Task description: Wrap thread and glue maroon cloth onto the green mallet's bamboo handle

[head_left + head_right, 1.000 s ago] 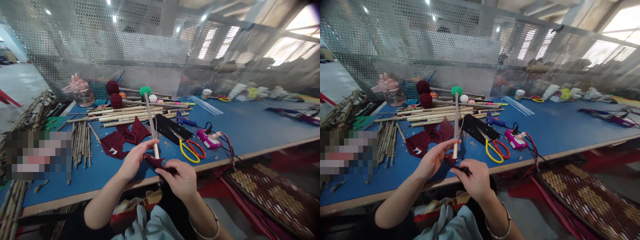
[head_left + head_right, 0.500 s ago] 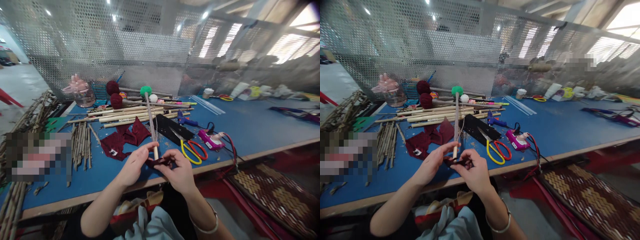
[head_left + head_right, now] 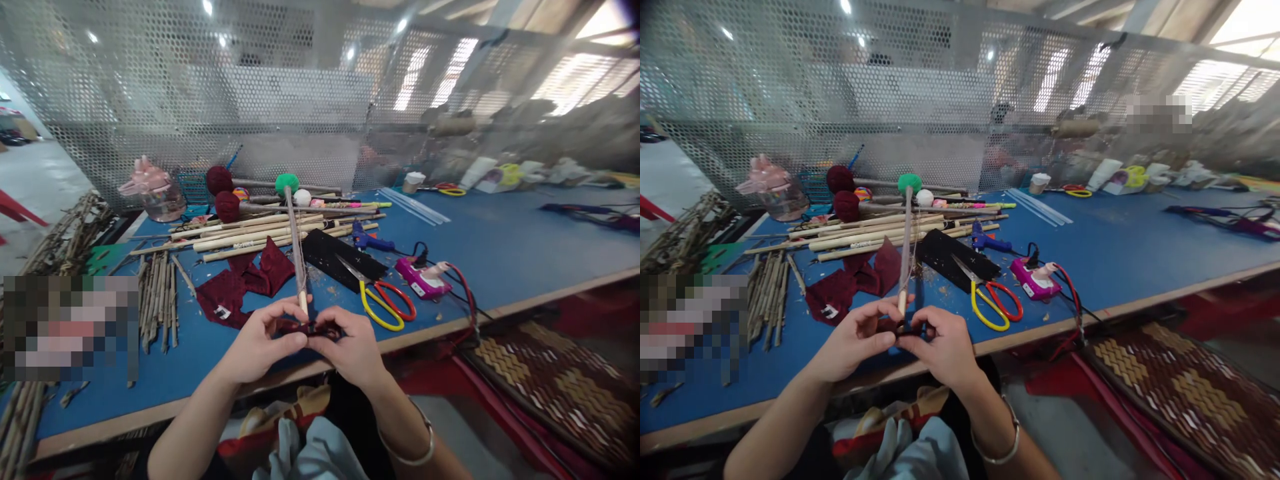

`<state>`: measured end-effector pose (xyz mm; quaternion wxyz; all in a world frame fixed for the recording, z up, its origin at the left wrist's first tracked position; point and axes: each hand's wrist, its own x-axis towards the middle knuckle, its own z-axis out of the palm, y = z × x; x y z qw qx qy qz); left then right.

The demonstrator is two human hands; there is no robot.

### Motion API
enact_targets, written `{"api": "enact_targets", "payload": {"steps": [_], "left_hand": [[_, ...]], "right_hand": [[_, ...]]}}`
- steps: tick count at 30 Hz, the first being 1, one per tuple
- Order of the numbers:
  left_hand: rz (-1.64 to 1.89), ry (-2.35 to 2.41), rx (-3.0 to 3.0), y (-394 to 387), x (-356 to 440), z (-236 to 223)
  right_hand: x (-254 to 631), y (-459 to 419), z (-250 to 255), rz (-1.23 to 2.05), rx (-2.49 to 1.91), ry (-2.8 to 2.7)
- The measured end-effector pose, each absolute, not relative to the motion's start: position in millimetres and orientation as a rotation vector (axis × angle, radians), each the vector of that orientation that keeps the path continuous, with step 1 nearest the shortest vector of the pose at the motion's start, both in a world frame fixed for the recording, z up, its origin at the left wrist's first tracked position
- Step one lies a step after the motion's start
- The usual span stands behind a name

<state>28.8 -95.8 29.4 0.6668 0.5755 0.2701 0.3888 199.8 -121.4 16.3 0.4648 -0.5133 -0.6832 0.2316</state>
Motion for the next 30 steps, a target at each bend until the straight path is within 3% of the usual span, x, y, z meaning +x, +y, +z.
{"api": "enact_targets", "payload": {"steps": [13,21,25,30], "left_hand": [[0.756,0.943,1.230,-103.6,16.3,27.8],[1.017,0.920,1.332,-103.6,31.7,28.5],[1.147,1.230,1.435,-103.7,39.5,27.4],[0.875,1.501,1.687,-115.2,36.5,30.3]], "right_hand": [[205.0,-116.9,13.8,0.554,-1.223,-1.744],[204.6,-116.1,11.1,0.568,-1.228,-1.774],[207.2,-116.2,10.9,0.551,-1.245,-1.756],[207.5,-115.5,10.7,0.530,-1.221,-1.795]]}}
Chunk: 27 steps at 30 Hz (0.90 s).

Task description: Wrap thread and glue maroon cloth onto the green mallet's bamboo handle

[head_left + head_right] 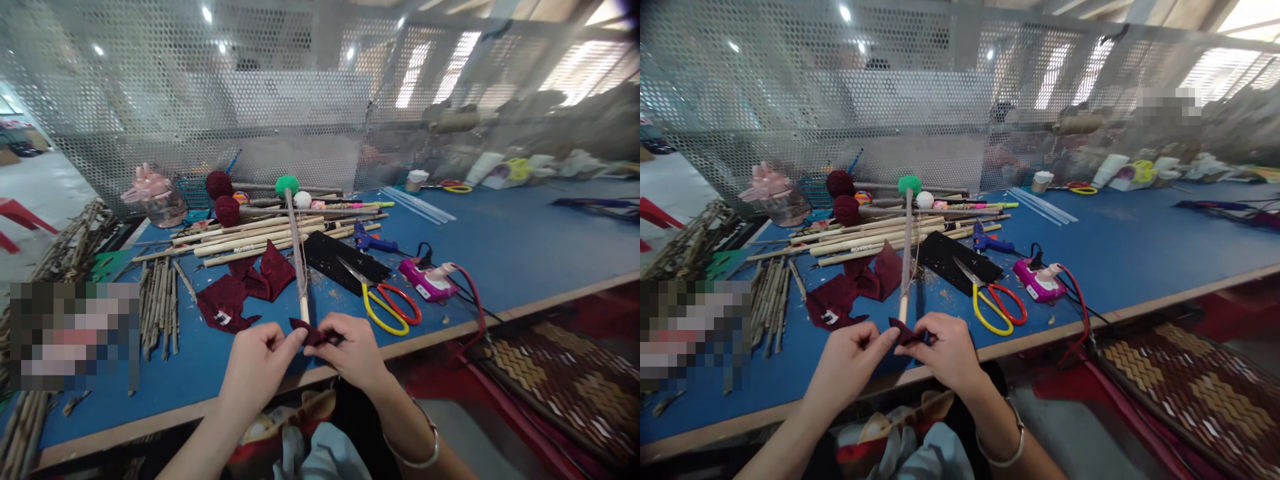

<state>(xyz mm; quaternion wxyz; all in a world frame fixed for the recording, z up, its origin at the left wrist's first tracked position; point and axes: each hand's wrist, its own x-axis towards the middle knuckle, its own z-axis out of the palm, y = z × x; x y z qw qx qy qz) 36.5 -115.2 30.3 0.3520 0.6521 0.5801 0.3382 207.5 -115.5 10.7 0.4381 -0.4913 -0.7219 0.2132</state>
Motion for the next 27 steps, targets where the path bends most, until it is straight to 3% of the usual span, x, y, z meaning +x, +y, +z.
{"api": "enact_targets", "payload": {"steps": [12,20,27], "left_hand": [[0.678,1.258,1.374,-116.0,35.7,44.2],[0.678,1.158,1.062,-113.2,25.7,35.9],[0.655,1.172,1.157,-113.4,24.2,37.4]], "right_hand": [[204.2,-103.7,20.8,0.448,-1.071,-2.041],[212.9,-112.5,31.7,0.689,-1.151,-2.084],[204.1,-103.7,19.4,0.538,-0.997,-2.009]]}}
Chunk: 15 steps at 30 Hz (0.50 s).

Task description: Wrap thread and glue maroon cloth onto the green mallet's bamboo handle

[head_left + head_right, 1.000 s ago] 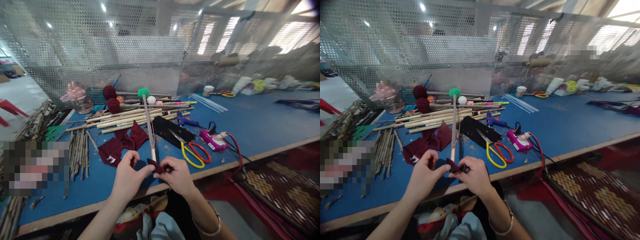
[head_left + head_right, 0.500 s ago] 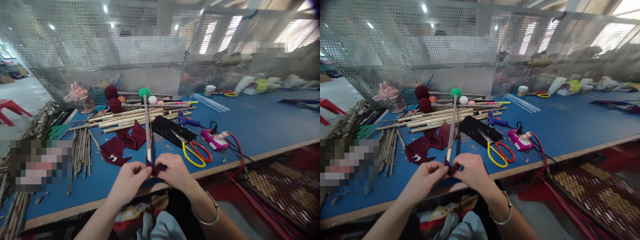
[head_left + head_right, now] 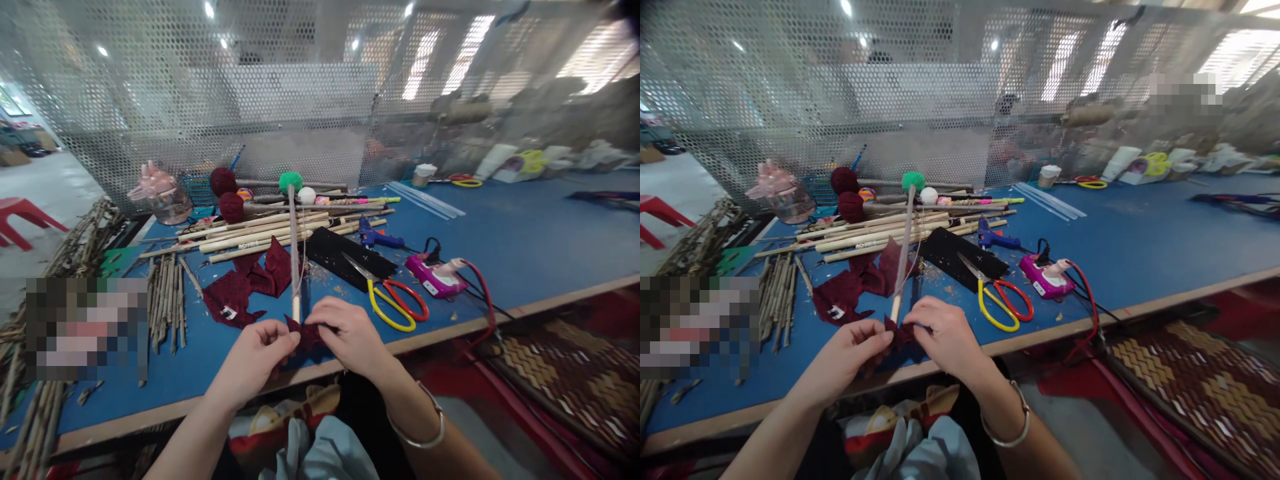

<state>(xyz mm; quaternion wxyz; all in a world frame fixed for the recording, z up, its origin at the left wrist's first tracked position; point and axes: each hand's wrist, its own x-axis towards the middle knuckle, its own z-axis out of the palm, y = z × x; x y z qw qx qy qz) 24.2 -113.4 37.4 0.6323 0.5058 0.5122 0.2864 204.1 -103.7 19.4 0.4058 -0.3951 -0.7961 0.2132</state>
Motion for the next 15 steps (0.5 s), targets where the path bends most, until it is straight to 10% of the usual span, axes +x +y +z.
{"api": "enact_targets", "payload": {"steps": [15], "left_hand": [[0.807,0.952,0.583,-115.9,25.3,33.9]], "right_hand": [[192.6,-103.4,20.6,0.584,-1.041,-1.928]]}}
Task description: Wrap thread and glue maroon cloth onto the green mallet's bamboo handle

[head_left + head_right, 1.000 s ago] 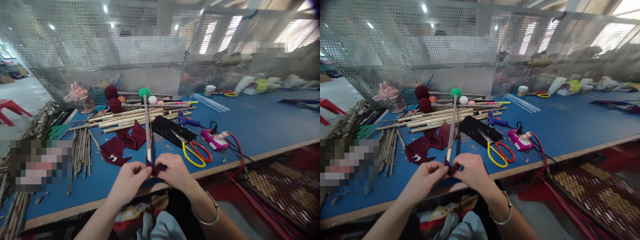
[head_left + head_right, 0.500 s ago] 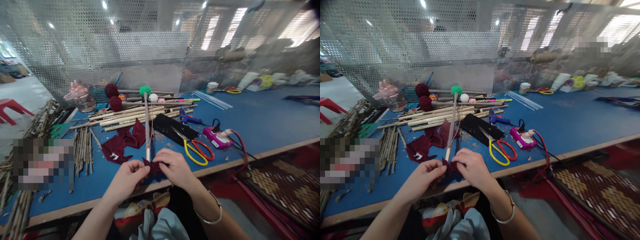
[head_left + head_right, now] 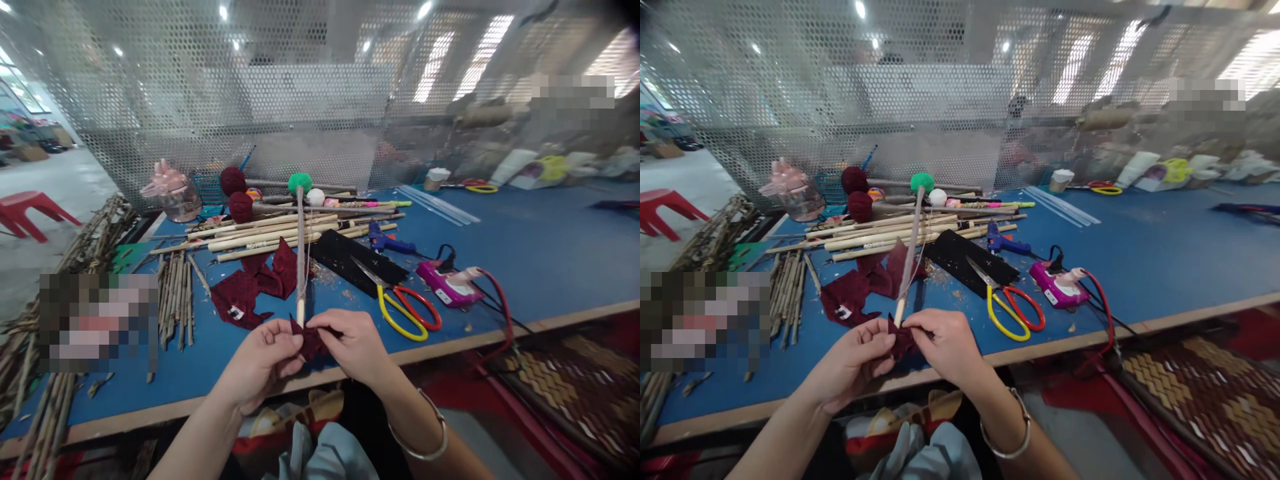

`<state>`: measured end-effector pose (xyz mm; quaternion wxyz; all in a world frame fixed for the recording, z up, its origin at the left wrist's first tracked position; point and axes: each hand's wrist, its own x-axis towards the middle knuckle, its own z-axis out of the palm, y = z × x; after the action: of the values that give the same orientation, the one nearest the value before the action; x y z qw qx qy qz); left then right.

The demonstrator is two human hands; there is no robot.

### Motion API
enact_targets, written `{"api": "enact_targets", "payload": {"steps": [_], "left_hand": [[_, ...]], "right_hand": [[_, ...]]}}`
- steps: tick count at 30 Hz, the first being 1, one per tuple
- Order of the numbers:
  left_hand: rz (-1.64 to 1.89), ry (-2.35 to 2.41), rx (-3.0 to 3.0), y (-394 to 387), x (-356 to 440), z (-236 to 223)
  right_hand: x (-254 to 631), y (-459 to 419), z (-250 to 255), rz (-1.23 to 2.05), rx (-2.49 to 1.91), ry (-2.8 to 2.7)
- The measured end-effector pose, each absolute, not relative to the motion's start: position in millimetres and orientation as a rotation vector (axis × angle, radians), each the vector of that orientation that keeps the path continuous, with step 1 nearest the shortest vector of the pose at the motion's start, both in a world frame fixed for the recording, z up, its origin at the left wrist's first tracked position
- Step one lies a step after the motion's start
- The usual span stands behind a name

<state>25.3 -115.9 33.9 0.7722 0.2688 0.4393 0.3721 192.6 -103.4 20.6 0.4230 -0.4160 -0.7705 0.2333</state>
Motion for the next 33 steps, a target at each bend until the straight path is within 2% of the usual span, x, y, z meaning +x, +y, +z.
{"api": "enact_targets", "payload": {"steps": [6,12,21,29,33], "left_hand": [[0.882,1.039,0.689,-116.2,22.2,31.4],[0.839,1.102,0.854,-117.1,8.5,32.2],[0.935,1.026,0.628,-123.4,3.8,25.2],[1.222,1.316,1.178,-114.2,-7.8,17.9],[1.141,1.490,1.530,-115.1,-13.1,12.2]], "right_hand": [[193.0,-108.4,15.1,0.864,-1.179,-1.655],[190.8,-115.0,-3.4,0.890,-1.248,-1.702],[175.8,-121.8,2.9,0.959,-1.250,-1.761],[185.0,-114.0,-2.7,0.765,-1.380,-1.629],[186.7,-114.6,-4.8,0.664,-1.261,-1.741]]}}
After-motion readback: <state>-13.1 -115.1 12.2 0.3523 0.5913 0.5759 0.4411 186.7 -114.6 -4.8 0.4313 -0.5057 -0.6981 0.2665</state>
